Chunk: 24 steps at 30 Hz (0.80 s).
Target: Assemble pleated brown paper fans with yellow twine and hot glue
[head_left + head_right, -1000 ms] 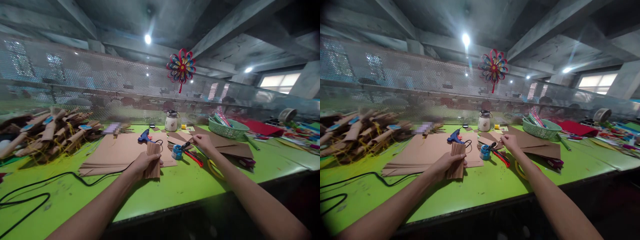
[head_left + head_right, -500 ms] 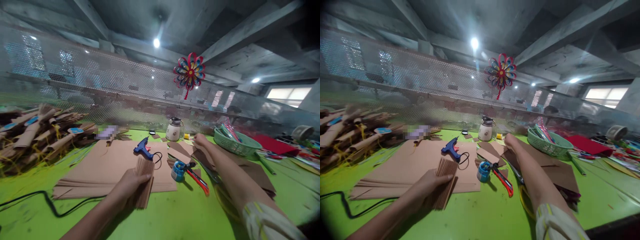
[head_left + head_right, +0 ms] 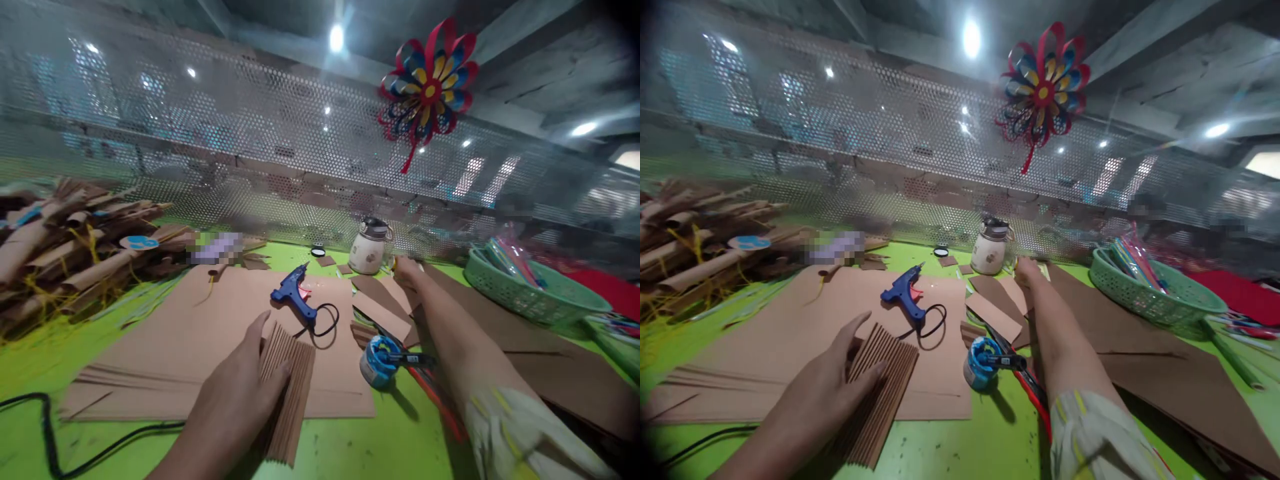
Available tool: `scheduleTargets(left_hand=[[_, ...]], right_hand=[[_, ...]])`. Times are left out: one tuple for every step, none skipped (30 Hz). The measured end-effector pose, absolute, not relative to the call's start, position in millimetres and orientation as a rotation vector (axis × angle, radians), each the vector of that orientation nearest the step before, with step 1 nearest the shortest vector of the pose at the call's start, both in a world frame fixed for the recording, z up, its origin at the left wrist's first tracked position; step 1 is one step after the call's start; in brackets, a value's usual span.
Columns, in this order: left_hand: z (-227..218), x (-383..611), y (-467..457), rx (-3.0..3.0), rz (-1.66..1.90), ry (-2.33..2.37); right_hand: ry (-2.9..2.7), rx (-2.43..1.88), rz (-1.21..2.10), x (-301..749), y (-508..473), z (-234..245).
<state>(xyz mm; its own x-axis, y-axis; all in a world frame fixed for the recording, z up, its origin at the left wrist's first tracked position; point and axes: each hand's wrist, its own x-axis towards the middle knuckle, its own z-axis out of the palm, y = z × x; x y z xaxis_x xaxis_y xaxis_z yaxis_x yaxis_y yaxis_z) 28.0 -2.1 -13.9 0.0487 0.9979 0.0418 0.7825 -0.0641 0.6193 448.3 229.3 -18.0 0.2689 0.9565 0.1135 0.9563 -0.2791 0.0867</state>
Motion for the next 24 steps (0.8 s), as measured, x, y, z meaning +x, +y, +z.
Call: scheduleTargets(left_hand=[[-13.2, 27.3, -2.5, 1.947, 0.663, 1.802], [-12.8, 26.8, -2.7, 2.001, 0.673, 1.811], [-12.5, 26.4, -2.7, 2.063, 0.694, 1.813], [-12.1, 26.3, -2.8, 2.128, 0.725, 1.815], [-11.3, 26.4, -3.1, 2.192, 0.765, 1.817], [-10.2, 26.7, -3.5, 2.249, 0.812, 1.817], [-8.6, 27.2, -4.3, 2.292, 0.865, 1.810], [-6.8, 27.9, -5.5, 2.319, 0.926, 1.793], [-5.0, 28.6, -7.0, 2.331, 0.990, 1.766], [-3.3, 29.6, -8.9, 2.336, 1.045, 1.723], [-2.0, 30.7, -11.1, 2.335, 1.087, 1.671], [-1.2, 32.1, -13.5, 2.326, 1.118, 1.617], [-0.8, 33.7, -16.1, 2.313, 1.141, 1.562], [-0.7, 35.5, -18.9, 2.299, 1.159, 1.507], [-0.9, 37.4, -21.8, 2.286, 1.172, 1.458], [-1.2, 39.4, -24.6, 2.281, 1.177, 1.413], [-1.4, 41.3, -27.4, 2.287, 1.175, 1.368], [-1.4, 43.1, -29.9, 2.305, 1.163, 1.320], [-1.4, 44.6, -32.0, 2.328, 1.140, 1.269], [-1.3, 45.7, -33.8, 2.352, 1.112, 1.221], [-1.3, 46.5, -35.2, 2.371, 1.078, 1.177], [-1.4, 46.9, -36.2, 2.383, 1.045, 1.139], [-1.7, 47.2, -37.1, 2.387, 1.015, 1.112], [-2.3, 47.5, -38.0, 2.387, 0.990, 1.093]], right_hand=[[1.873, 2.493, 0.227, 446.5, 228.8, -20.0], [1.862, 2.482, 0.229, 444.8, 227.5, -20.7], [1.857, 2.468, 0.228, 443.4, 225.2, -20.0], [1.861, 2.455, 0.227, 442.2, 222.1, -17.8], [1.869, 2.443, 0.224, 441.2, 217.8, -14.0], [1.880, 2.433, 0.224, 440.4, 212.2, -8.8], [1.895, 2.425, 0.228, 439.6, 205.3, -2.3], [1.911, 2.420, 0.238, 438.8, 196.8, 5.2], [1.931, 2.419, 0.254, 437.8, 186.6, 13.3], [1.955, 2.419, 0.275, 436.7, 174.7, 21.9], [1.984, 2.419, 0.299, 435.4, 161.1, 30.5], [2.018, 2.421, 0.325, 434.1, 145.9, 39.1], [2.053, 2.425, 0.354, 432.8, 129.1, 47.3], [2.087, 2.431, 0.384, 431.7, 111.0, 55.1], [2.114, 2.442, 0.414, 430.7, 91.8, 62.2], [2.137, 2.454, 0.440, 429.6, 71.6, 68.3], [2.147, 2.473, 0.468, 428.1, 50.7, 73.1], [2.168, 2.491, 0.485, 425.7, 29.3, 76.4], [2.242, 2.527, 0.459, 422.0, 7.5, 77.6], [2.321, 2.538, 0.398, 416.5, -14.7, 76.5], [2.392, 2.523, 0.321, 408.9, -37.0, 73.0], [2.489, 2.463, 0.183, 399.1, -59.3, 67.2], [2.574, 2.409, 0.012, 387.1, -81.3, 59.4], [2.626, 2.363, -0.132, 373.1, -102.8, 50.2]])
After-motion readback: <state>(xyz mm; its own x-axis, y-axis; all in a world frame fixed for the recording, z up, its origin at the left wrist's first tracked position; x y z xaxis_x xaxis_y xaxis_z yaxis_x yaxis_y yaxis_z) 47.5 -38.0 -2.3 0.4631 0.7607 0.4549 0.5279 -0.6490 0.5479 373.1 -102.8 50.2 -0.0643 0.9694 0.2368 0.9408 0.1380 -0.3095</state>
